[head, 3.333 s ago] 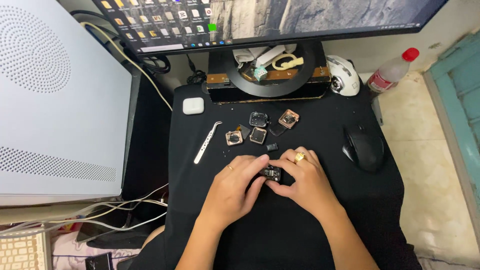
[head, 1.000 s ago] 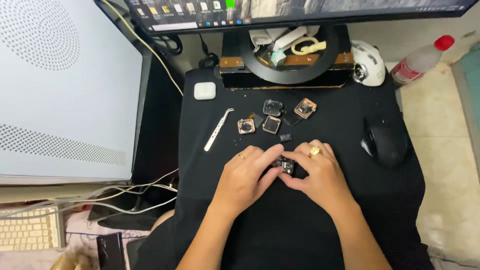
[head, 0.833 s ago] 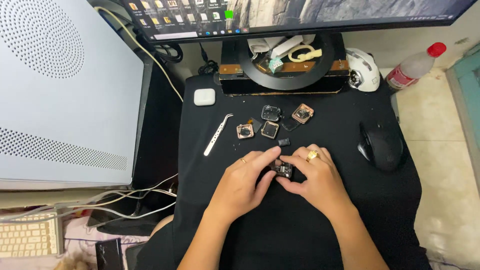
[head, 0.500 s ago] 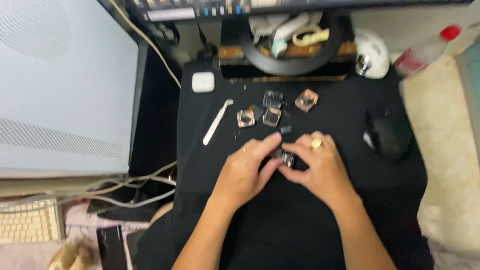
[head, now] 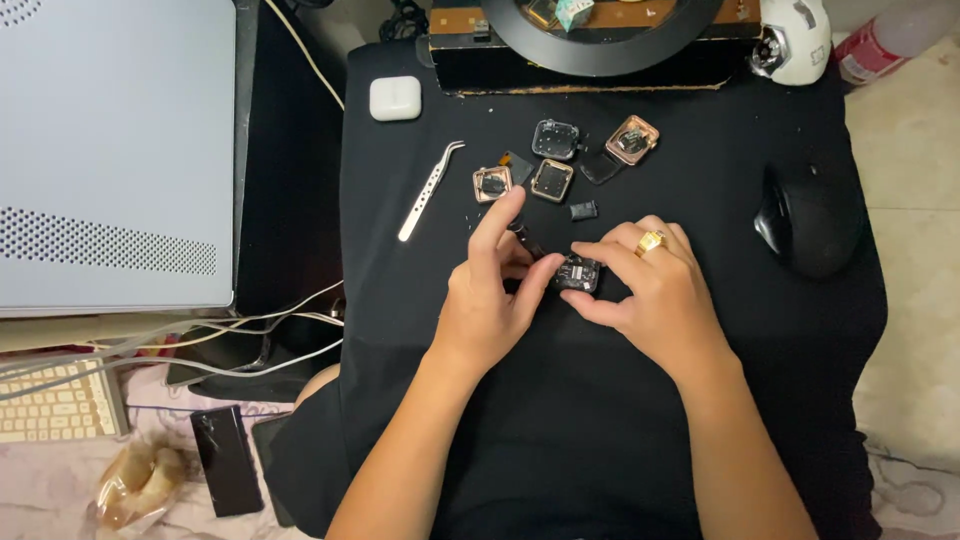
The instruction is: Repairing or assembling small smartwatch components on a desk
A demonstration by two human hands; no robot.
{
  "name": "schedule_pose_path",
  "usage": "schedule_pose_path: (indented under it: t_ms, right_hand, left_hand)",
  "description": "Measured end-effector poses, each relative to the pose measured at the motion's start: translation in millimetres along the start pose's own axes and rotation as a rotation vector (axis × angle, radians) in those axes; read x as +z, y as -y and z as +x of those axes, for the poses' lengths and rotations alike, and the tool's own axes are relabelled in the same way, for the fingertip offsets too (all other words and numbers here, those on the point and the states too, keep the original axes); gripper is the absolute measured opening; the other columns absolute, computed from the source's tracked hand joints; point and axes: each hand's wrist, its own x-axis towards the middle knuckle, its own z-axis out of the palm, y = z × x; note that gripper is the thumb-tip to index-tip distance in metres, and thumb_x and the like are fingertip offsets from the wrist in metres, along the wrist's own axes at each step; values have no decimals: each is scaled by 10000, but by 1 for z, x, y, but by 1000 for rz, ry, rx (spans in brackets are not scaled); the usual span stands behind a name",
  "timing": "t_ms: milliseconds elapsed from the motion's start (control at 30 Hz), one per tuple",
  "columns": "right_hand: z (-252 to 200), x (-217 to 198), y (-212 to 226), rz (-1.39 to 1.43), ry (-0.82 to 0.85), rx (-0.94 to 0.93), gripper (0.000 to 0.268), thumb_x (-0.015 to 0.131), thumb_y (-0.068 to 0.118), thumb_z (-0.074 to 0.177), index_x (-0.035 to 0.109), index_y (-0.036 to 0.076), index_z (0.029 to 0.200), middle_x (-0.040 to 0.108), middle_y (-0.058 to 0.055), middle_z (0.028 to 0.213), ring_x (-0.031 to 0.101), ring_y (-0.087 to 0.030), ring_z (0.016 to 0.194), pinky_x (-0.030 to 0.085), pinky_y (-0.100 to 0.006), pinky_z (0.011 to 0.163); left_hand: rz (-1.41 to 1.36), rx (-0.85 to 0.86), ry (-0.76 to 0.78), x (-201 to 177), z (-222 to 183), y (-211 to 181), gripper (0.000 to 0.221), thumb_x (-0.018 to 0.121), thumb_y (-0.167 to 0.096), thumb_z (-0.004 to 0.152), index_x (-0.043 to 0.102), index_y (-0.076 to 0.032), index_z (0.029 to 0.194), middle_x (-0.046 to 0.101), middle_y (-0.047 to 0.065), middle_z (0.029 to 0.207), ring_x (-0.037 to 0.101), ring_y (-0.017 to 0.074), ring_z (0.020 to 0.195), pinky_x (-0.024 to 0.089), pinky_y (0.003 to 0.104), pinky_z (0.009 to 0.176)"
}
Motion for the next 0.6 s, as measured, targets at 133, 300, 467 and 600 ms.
schedule_pose_path:
  t_ms: [133, 300, 467, 600]
  right_hand:
    - [0, 0, 0, -4, -12, -3, 341, 894, 184, 745, 774, 92, 1051, 633, -14, 849, 587, -229, 850, 448, -363, 815]
    - [1, 0, 0, 9, -9, -13, 336, 887, 179, 755, 770, 82, 1054, 622, -23, 843, 576, -228, 837, 444, -357, 808]
    - [1, -1, 2, 9, -6, -3, 322, 893, 184, 766, 772, 71, 1042, 627, -28, 834, 577, -231, 828, 445, -365, 802]
    - [2, -1, 2, 4, -8, -3, 316, 893, 191, 769, 769, 71, 1034, 626, -32, 834, 576, -239, 823, 446, -369, 793]
  left_hand:
    - [-5, 7, -22, 2, -4, 4, 679, 710, -60, 992, 323, 11, 1545, 691, 120, 798, 745, 301, 675, 653, 349, 630]
    - [88, 48, 12, 2, -3, 5, 677, 753, -83, 962, 380, 7, 1520, 707, 97, 813, 747, 259, 672, 650, 327, 590]
    - [-98, -105, 15, -3, 2, 3, 683, 691, -84, 1002, 293, 12, 1548, 680, 149, 785, 737, 313, 664, 647, 362, 640]
    - [-44, -66, 0, 2, -1, 5, 675, 695, -84, 1005, 305, 2, 1549, 688, 131, 788, 744, 292, 644, 646, 343, 605]
